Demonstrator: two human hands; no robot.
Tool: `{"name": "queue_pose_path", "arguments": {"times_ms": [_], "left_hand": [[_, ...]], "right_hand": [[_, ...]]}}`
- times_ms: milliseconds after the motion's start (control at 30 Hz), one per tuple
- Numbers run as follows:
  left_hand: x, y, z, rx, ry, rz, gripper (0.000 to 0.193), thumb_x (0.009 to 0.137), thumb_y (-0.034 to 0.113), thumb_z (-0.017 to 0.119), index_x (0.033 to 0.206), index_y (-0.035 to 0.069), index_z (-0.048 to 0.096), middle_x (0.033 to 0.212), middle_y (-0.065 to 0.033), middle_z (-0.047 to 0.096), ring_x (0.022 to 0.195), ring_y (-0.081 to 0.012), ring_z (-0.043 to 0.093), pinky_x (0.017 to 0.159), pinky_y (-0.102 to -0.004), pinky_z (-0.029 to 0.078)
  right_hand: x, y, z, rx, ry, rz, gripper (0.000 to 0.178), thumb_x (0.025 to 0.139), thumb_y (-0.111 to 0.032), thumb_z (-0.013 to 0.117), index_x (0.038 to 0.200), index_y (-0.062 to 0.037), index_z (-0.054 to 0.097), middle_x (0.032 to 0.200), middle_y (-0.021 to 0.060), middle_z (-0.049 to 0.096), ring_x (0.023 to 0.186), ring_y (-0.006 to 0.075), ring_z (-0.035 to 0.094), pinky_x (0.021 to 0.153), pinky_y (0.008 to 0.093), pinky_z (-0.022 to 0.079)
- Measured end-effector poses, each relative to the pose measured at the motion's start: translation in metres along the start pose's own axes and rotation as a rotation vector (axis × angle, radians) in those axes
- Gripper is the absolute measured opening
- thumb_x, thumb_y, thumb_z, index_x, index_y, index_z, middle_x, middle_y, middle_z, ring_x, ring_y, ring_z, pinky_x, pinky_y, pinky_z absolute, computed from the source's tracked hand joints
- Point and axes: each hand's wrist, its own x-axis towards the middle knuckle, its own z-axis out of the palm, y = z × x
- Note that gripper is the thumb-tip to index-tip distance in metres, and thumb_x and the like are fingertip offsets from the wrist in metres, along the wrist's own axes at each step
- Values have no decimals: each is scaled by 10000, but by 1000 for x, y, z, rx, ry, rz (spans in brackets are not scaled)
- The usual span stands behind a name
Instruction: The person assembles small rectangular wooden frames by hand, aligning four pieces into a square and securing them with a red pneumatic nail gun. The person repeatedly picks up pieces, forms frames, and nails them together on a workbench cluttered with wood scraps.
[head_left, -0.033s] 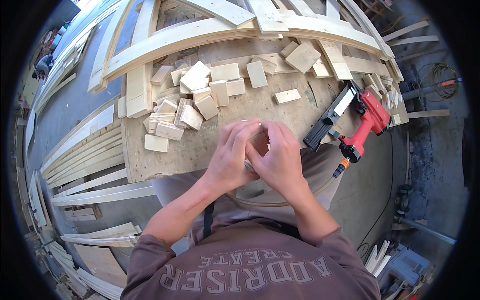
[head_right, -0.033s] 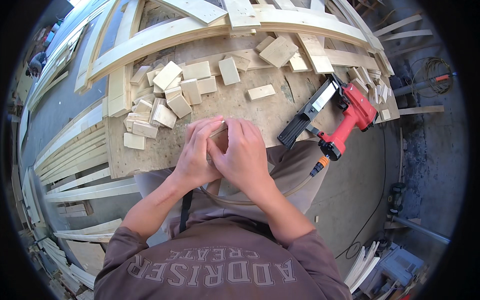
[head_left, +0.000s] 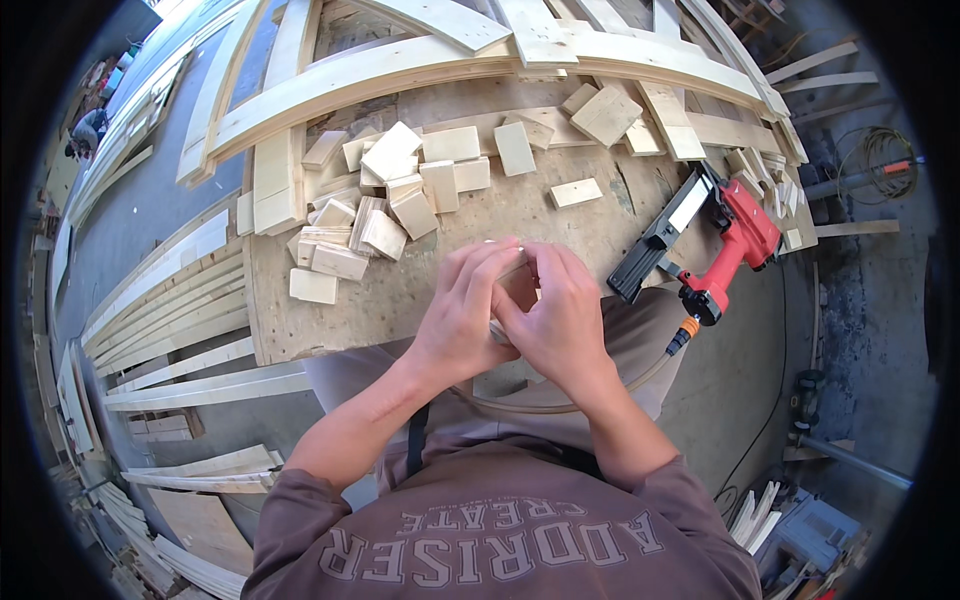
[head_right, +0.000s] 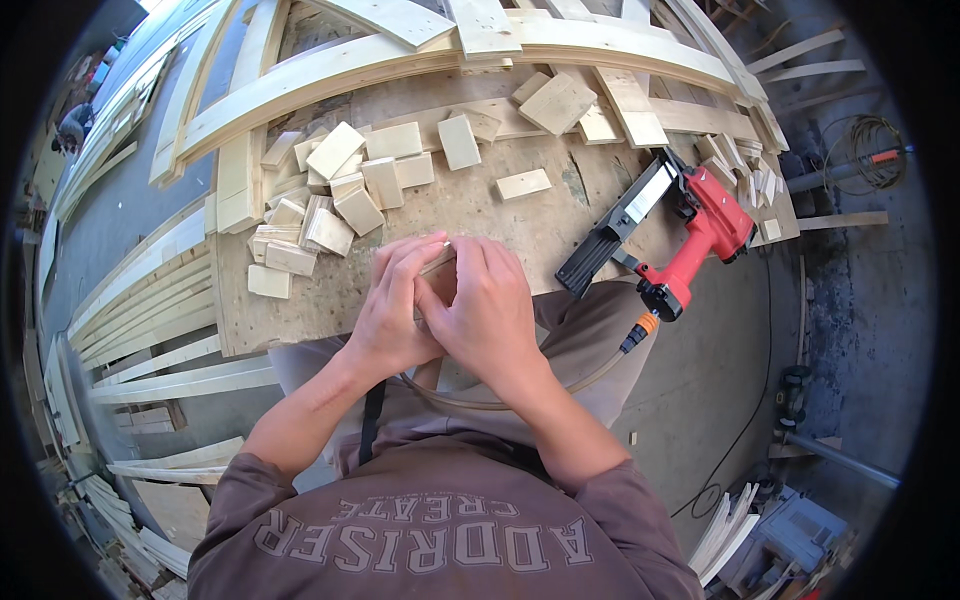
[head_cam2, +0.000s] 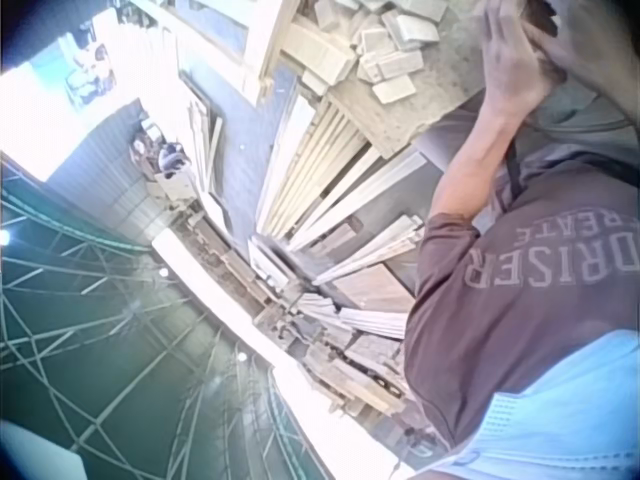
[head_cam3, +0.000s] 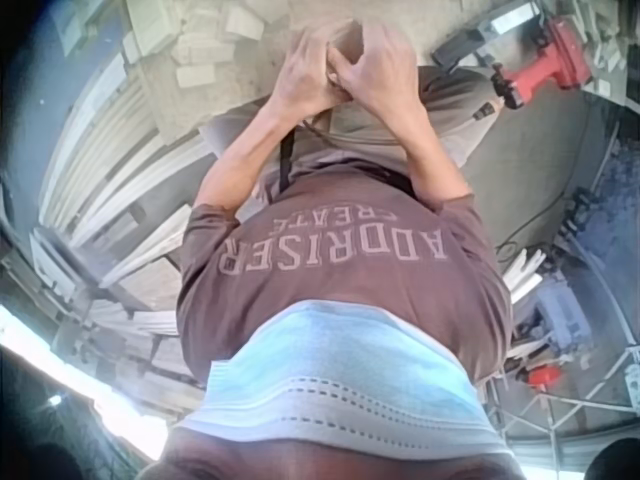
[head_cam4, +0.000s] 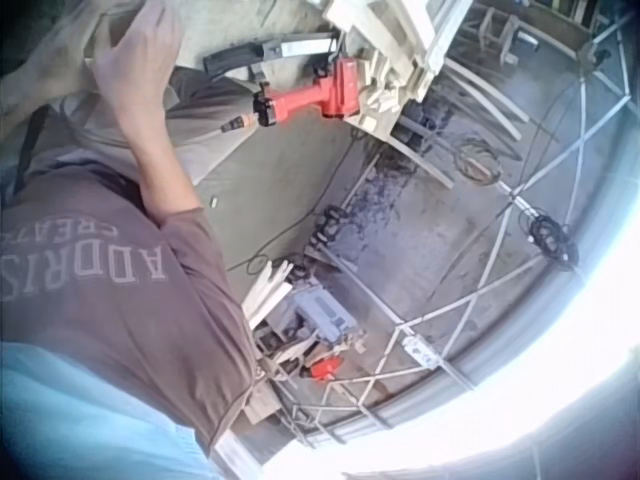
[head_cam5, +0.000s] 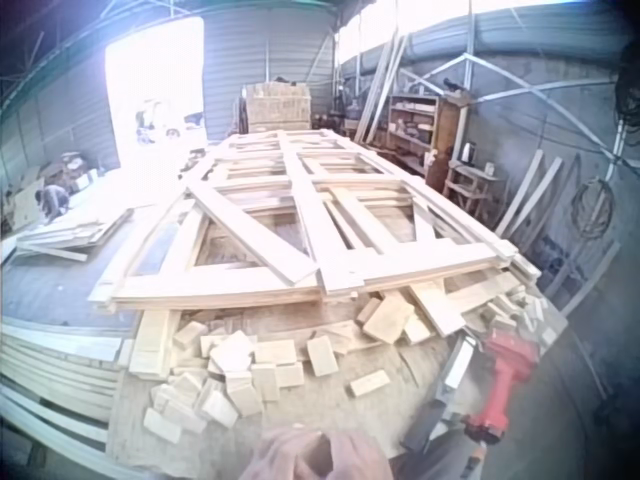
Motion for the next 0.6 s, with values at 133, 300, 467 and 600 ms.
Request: {"name": "queue_pose_path", "arguments": {"times_ms": [133,300,467,600], "left_hand": [[-2,1,1,-4,-3,-7,961,655,71,960,1501,12,507,1556,-195,604,1398,-414,549,1204,-506,468],[-2,-1,0,-32,-20,-35,1051,599,97,997,1520,28,495,1537,-186,599,1391,-390,559,1198,-484,471],[5,6,-21,-512,-98,-601,1097,603,163,1005,1546,33,459,1463,-112,590,1367,-207,570,1200,-385,443],[1,-4,-26,-692,-109,-579,1101,597,198,1014,1536,30,465,1389,-98,616,1301,-202,603,1153,-362,467]], "right_hand": [[0,-1,1,-7,-2,3,439,869,-242,912,1142,34,706,923,176,712,847,358,698,768,455,576],[0,-3,-3,23,-98,77,440,882,-241,877,1177,24,685,1041,232,728,996,414,709,887,483,568],[0,21,-26,455,-171,212,684,905,-327,905,1427,33,649,1158,169,768,1091,285,733,936,392,570],[-9,38,-33,615,-300,117,995,793,-443,992,1575,-8,556,1443,135,658,1250,246,644,1028,408,535]]}}
